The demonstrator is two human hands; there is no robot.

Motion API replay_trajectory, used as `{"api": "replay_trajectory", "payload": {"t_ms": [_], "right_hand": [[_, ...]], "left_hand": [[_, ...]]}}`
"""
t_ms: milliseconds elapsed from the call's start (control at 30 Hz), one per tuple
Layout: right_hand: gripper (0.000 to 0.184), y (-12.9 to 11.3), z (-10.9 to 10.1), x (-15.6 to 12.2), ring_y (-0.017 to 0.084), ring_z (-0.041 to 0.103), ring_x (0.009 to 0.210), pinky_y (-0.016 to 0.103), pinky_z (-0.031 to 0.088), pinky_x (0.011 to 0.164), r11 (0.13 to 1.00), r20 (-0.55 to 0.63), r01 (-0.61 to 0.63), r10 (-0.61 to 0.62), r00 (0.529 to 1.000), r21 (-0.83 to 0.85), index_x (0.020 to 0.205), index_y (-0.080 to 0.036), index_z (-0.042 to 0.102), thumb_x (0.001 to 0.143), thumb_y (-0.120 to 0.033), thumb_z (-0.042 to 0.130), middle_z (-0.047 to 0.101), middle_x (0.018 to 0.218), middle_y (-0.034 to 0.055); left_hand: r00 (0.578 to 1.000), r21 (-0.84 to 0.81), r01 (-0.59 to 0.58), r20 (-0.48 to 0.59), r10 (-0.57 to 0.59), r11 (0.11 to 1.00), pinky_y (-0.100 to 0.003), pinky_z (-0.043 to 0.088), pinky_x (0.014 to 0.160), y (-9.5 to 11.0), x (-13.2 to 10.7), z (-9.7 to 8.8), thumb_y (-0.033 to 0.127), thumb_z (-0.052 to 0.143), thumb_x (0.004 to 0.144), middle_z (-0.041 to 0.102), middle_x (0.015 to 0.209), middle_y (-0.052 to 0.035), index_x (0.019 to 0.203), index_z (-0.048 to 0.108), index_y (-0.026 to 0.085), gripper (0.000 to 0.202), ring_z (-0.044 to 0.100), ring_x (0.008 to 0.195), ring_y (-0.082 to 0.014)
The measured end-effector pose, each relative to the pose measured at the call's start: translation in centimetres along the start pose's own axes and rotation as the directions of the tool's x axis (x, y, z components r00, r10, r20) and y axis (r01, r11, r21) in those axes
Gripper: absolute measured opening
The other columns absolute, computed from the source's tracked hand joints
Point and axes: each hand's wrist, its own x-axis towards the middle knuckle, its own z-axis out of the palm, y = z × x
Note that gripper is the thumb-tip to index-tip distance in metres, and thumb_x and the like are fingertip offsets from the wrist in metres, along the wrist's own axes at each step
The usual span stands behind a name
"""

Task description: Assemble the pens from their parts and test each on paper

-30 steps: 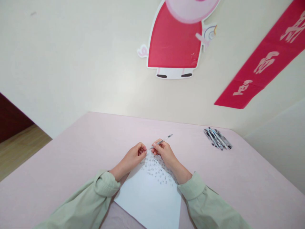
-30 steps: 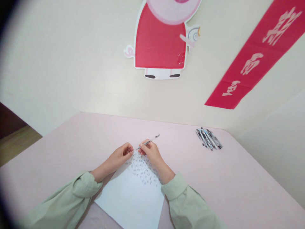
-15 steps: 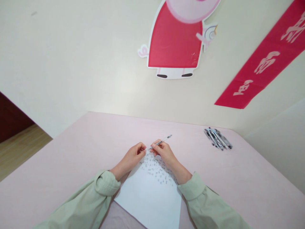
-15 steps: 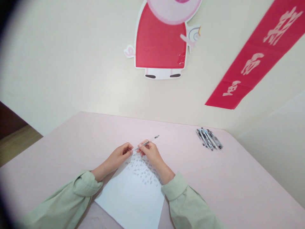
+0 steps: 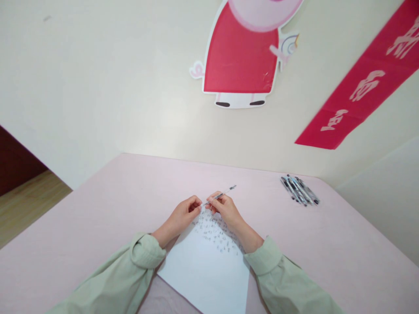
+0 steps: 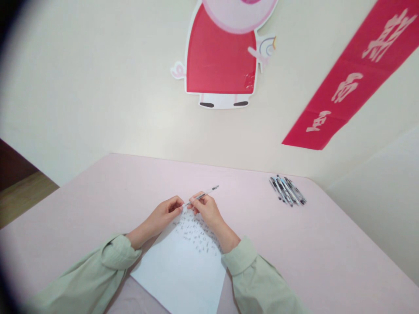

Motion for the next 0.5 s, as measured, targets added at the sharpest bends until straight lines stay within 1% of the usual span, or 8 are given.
{"api": "replay_trajectory", "payload": {"t_ms": [333,500], "right_hand": [[0.031,0.28,0.26,0.14,0.010,0.051,0.046,0.023,0.040,0.048,1.000,-0.011,0.024,-0.024,1.000,-0.015,0.074,-0.018,0.058,0.070,-0.046,0.072,0.068,0.062,0.0022],[0.032,0.38,0.32,0.18,0.010,0.051,0.046,0.023,0.040,0.047,1.000,-0.010,0.019,-0.019,1.000,-0.023,0.073,-0.019,0.057,0.070,-0.047,0.071,0.068,0.061,0.0014]], "left_hand": [[1.000,0.004,0.006,0.012,-0.006,1.000,-0.024,0.037,0.061,0.67,-0.13,-0.01,0.034,0.052,0.079,0.051,0.066,0.0041,0.075,0.054,0.019,0.016,0.047,0.064,-0.0130],[1.000,0.011,0.007,0.010,-0.007,1.000,-0.025,0.037,0.061,0.61,-0.18,0.04,0.033,0.053,0.080,0.052,0.066,0.0038,0.075,0.054,0.019,0.015,0.047,0.064,-0.0132]]}}
